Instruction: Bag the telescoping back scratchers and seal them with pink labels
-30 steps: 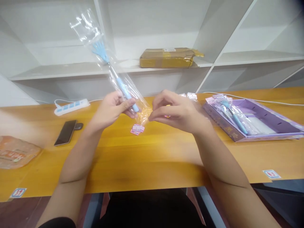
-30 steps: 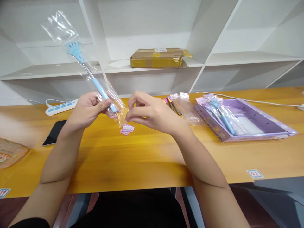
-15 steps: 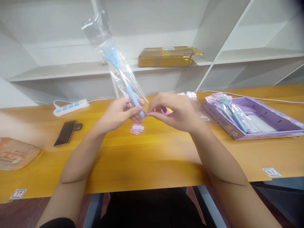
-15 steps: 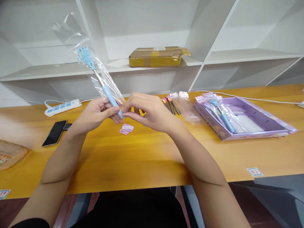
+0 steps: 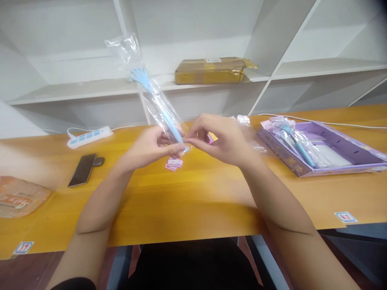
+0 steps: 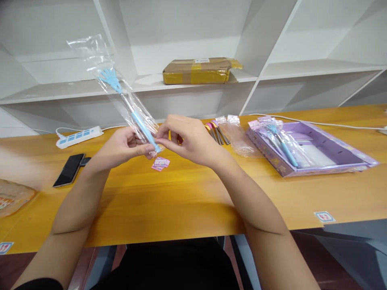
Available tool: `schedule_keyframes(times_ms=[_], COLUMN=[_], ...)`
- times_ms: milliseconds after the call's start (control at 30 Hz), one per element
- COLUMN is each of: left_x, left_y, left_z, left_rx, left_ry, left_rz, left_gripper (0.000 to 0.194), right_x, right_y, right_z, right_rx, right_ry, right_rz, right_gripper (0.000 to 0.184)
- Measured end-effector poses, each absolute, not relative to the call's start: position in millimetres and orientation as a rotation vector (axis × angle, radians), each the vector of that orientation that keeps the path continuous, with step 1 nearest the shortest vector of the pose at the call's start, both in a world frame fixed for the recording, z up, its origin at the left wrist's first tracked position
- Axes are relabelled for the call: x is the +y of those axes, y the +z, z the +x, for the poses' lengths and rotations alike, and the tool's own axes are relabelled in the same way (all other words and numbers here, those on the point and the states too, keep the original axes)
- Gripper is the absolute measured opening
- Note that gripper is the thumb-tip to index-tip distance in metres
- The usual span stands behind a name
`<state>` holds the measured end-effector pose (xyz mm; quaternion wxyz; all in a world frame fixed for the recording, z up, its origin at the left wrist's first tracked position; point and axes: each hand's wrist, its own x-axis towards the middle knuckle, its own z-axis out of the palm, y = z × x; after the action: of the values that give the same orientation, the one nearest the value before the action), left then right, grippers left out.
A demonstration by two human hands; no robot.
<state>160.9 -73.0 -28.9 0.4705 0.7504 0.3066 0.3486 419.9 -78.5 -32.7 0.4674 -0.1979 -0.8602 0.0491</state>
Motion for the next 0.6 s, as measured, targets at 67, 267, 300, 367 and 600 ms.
schedule_keyframes(times_ms=[67,267,300,367,600], left_x=[-73,-71,-70,-69,-71], left_y=[-30,-31,-31,-31,-29], left_z=[161,165,165,166,166], left_rx=[0.782,0.791,0.791,0.787,0.767], left_ry=[0.855,0.849,0.847,0.859,0.885], left_rz=[1.840,1.843,1.848,1.861,1.900], left_gripper=[0.043,0.042,0.041,0.037,0.039], right_x=[-78,-77,-76,-76,-67], right_y=[-33,-35,-35,-36,-39], right_z=[420,420,420,421,420], right_rx=[-2.116,-2.120,-2.112,-2.093,-2.182], right_ry=[0.135,0.219,0.244,0.315,0.638], right_rz=[-0.493,-0.569,-0.602,-0.683,-0.702], right_gripper=[0.019,0.019,0.021,0.030,0.042])
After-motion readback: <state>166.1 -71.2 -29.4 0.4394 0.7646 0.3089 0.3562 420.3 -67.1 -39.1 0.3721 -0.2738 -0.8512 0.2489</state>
